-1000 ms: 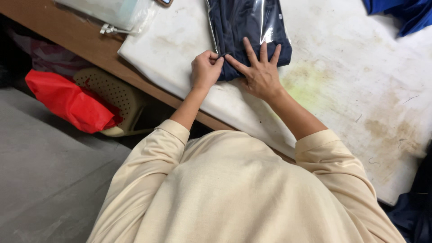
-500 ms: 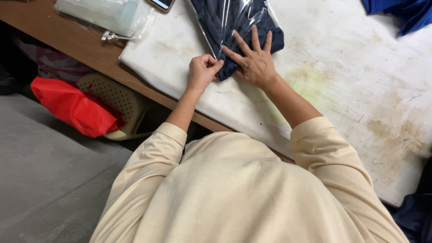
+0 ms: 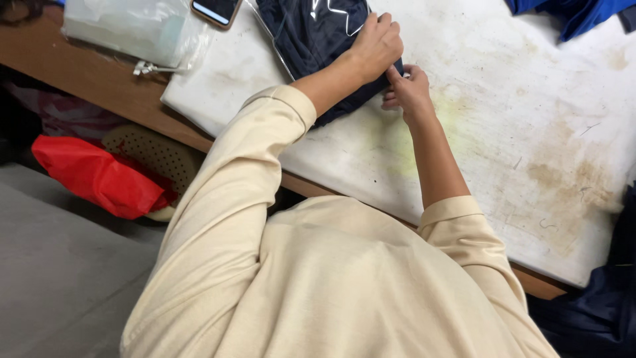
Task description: The person folds navy blue shorts on a white table, smooths them, and places them into clear plastic bags. The person repeats this process with a second pair of shorts, folding and bagging each item individually.
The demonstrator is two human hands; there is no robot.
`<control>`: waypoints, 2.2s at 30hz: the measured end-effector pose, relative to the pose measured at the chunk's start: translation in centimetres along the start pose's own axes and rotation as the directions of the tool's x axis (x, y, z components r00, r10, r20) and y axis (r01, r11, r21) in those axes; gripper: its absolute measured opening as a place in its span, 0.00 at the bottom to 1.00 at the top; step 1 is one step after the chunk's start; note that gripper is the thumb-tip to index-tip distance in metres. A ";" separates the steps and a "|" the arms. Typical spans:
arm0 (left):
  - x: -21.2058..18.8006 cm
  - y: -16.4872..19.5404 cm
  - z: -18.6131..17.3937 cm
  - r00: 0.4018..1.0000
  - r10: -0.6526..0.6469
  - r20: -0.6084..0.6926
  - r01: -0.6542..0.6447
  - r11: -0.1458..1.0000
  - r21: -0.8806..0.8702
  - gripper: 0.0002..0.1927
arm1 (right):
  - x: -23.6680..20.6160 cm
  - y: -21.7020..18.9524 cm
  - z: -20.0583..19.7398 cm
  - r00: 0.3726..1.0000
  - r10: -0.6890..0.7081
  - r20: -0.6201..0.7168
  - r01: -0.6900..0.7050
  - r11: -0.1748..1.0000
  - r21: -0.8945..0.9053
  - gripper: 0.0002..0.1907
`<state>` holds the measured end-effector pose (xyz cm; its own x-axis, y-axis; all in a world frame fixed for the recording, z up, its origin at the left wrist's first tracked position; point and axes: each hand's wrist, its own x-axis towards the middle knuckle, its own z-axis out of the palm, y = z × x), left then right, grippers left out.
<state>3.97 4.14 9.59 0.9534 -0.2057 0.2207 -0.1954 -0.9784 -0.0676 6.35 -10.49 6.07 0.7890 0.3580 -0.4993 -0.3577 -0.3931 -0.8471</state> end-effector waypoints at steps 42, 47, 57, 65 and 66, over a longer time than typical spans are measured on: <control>3.7 5.8 -0.3 0.950 0.311 0.024 -0.307 0.947 -0.095 0.04 | -3.3 1.0 -0.8 0.976 -0.173 -0.130 0.201 0.949 0.242 0.11; 3.6 6.9 0.3 0.898 0.429 -0.094 -0.440 0.875 -0.201 0.05 | -2.5 1.9 -0.8 0.897 -0.131 -0.422 0.255 0.933 0.254 0.09; -11.5 1.0 -0.1 0.781 -0.622 -0.053 0.442 0.611 -0.657 0.35 | -8.1 5.1 -2.7 0.591 -0.748 -0.301 0.509 0.635 -0.581 0.15; -14.9 2.3 4.5 0.581 -0.795 0.175 0.502 0.181 -0.846 0.06 | -7.2 5.2 1.6 0.311 -0.788 0.531 0.703 -0.185 -0.686 0.27; -14.9 2.3 4.5 0.587 -0.786 0.194 0.493 0.158 -0.856 0.07 | -6.8 4.9 1.7 0.320 -0.762 0.563 0.691 -0.219 -0.689 0.28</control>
<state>-9.65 5.07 1.75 0.7580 0.6522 -0.0056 0.2424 -0.2738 0.9307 -1.63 -13.41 4.98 0.2442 0.8909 0.3830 0.9675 -0.2506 -0.0341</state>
